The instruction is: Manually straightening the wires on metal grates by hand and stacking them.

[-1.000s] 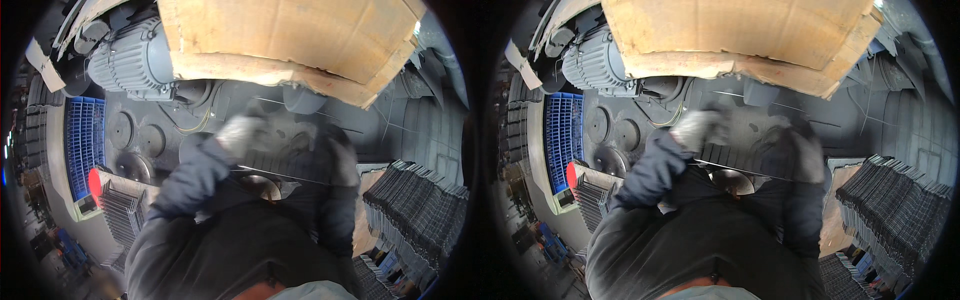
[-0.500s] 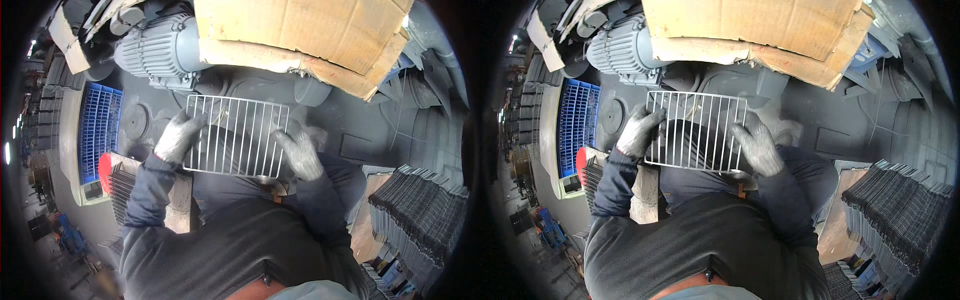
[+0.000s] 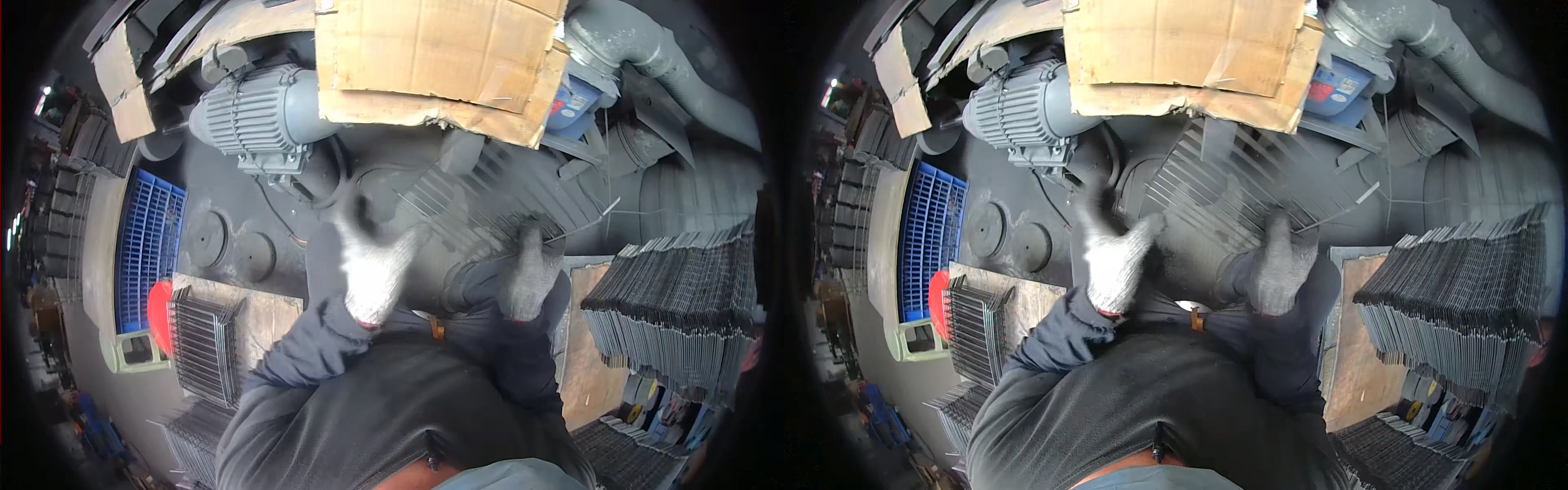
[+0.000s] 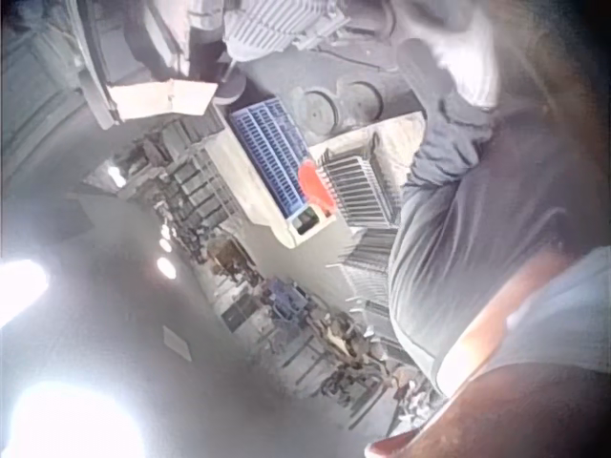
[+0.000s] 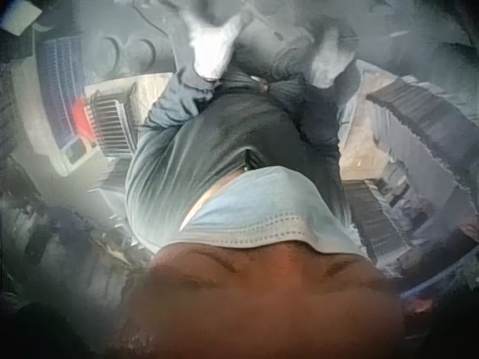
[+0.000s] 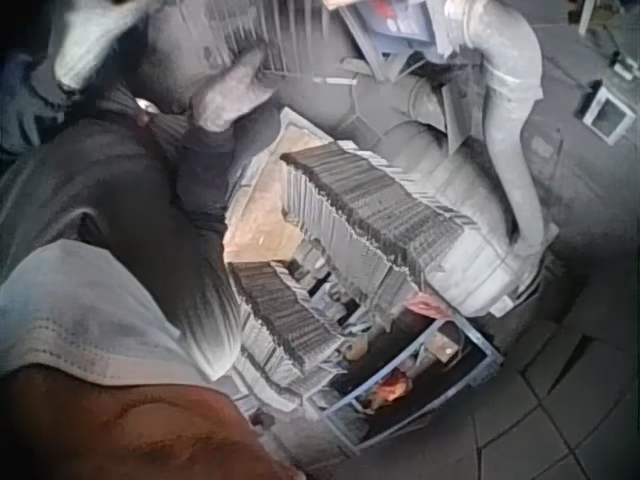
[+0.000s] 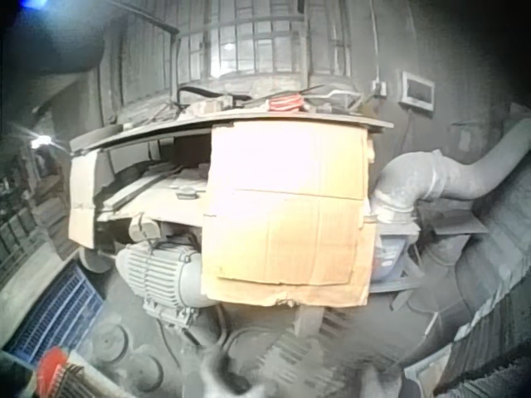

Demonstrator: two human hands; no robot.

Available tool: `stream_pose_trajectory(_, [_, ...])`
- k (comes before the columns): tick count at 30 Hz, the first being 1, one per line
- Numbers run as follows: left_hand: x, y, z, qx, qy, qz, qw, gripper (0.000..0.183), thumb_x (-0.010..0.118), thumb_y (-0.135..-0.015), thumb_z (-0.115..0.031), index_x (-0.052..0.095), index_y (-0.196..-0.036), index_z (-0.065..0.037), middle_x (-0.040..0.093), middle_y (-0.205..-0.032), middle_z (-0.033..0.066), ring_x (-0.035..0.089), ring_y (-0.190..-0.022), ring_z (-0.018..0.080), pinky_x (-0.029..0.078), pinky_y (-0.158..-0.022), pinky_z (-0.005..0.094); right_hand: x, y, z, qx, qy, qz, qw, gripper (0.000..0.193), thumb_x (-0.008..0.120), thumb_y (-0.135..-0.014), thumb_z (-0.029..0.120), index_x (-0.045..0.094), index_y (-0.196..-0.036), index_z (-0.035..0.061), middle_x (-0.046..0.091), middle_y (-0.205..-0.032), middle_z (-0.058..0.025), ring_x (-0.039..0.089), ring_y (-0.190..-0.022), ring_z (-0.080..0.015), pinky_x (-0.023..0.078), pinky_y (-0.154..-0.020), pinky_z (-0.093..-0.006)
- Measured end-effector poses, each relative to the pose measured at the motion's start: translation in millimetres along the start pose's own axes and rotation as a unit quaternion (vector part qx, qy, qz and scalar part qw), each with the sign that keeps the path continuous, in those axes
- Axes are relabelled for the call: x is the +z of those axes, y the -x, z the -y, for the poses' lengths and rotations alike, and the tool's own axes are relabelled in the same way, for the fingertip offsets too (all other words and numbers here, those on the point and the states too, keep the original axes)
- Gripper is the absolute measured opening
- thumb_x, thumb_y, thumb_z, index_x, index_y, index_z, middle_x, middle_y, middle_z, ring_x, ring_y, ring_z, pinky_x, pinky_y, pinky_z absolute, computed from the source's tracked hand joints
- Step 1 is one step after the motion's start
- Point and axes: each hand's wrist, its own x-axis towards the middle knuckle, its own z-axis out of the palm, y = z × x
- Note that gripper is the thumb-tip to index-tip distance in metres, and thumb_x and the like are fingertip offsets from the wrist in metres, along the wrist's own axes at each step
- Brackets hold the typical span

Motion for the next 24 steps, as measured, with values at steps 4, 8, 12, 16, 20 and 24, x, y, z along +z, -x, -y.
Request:
stream_pose_trajectory(4, [32.3,7.5,33.2,-0.219,0.331,0.139,0.907,0.045,0.077,-0.101,-0.015,0.06,-0.14,-0.001,0.074,-0.116,0.0139,0.073,-0.102,0.0228,0.061,-0.087,0.0376,-11.1,18.5,-21.1,0.089,-0.176,-0.043,0.979,0.046,0.072,-0.106,0.021,0.056,-0.145,0.0032,0.062,-0.138,-0.0148,0.063,-0.12,-0.0274,0.053,-0.103,-0.0455])
stream_pose_trajectory(8, [25.8,-6.9,56.0,-0.168,0.249,0.12,0.946,0.017,0.075,-0.101,-0.009,0.066,-0.114,-0.002,0.074,-0.095,0.0106,0.073,-0.074,0.0208,0.061,-0.064,0.0339,-40.8,1.0,-27.5,0.067,-0.196,0.005,0.978,0.054,0.071,-0.105,0.017,0.049,-0.152,0.0011,0.062,-0.136,-0.0105,0.065,-0.116,-0.0224,0.054,-0.102,-0.0365])
stream_pose_trajectory(12, [21.1,-26.2,76.1,-0.229,0.111,0.241,0.936,0.027,0.077,-0.097,-0.01,0.062,-0.116,0.001,0.07,-0.09,0.0055,0.062,-0.066,0.0101,0.053,-0.06,0.0273,-71.3,-43.4,-39.1,-0.05,0.098,-0.026,0.994,0.048,0.069,-0.103,0.018,0.057,-0.146,-0.0006,0.068,-0.127,-0.0113,0.065,-0.103,-0.0155,0.054,-0.085,-0.0332])
stream_pose_trajectory(16, [61.8,-53.3,104.6,-0.176,0.084,0.19,0.962,0.03,0.083,-0.098,-0.021,0.06,-0.105,-0.004,0.067,-0.082,0.0035,0.061,-0.057,0.0109,0.051,-0.053,0.0262,-92.7,-76.0,-64.4,0.219,0.132,0.139,0.957,0.024,0.073,-0.1,0.016,0.075,-0.116,-0.0014,0.075,-0.101,-0.006,0.067,-0.088,-0.015,0.054,-0.081,-0.0351])
stream_pose_trajectory(20, [68.7,-76.4,125.0,-0.224,0.021,0.215,0.95,0.042,0.084,-0.095,-0.027,0.06,-0.117,-0.001,0.068,-0.084,0.0046,0.061,-0.059,0.0109,0.05,-0.054,0.0266,-77.9,-90.2,-94.0,0.165,0.168,0.119,0.965,0.026,0.071,-0.102,0.019,0.073,-0.119,-0.0011,0.075,-0.097,-0.0035,0.067,-0.081,-0.0133,0.053,-0.072,-0.0314])
stream_pose_trajectory(24, [18.2,-94.2,123.7,-0.305,0.014,0.136,0.943,0.036,0.078,-0.1,-0.021,0.062,-0.123,0.0,0.07,-0.092,0.0058,0.066,-0.067,0.0123,0.053,-0.057,0.0262,-24.5,-76.5,-121.0,0.294,0.105,0.114,0.943,0.024,0.074,-0.102,0.02,0.074,-0.114,-0.0008,0.074,-0.093,-0.0043,0.065,-0.075,-0.0138,0.053,-0.071,-0.0314])
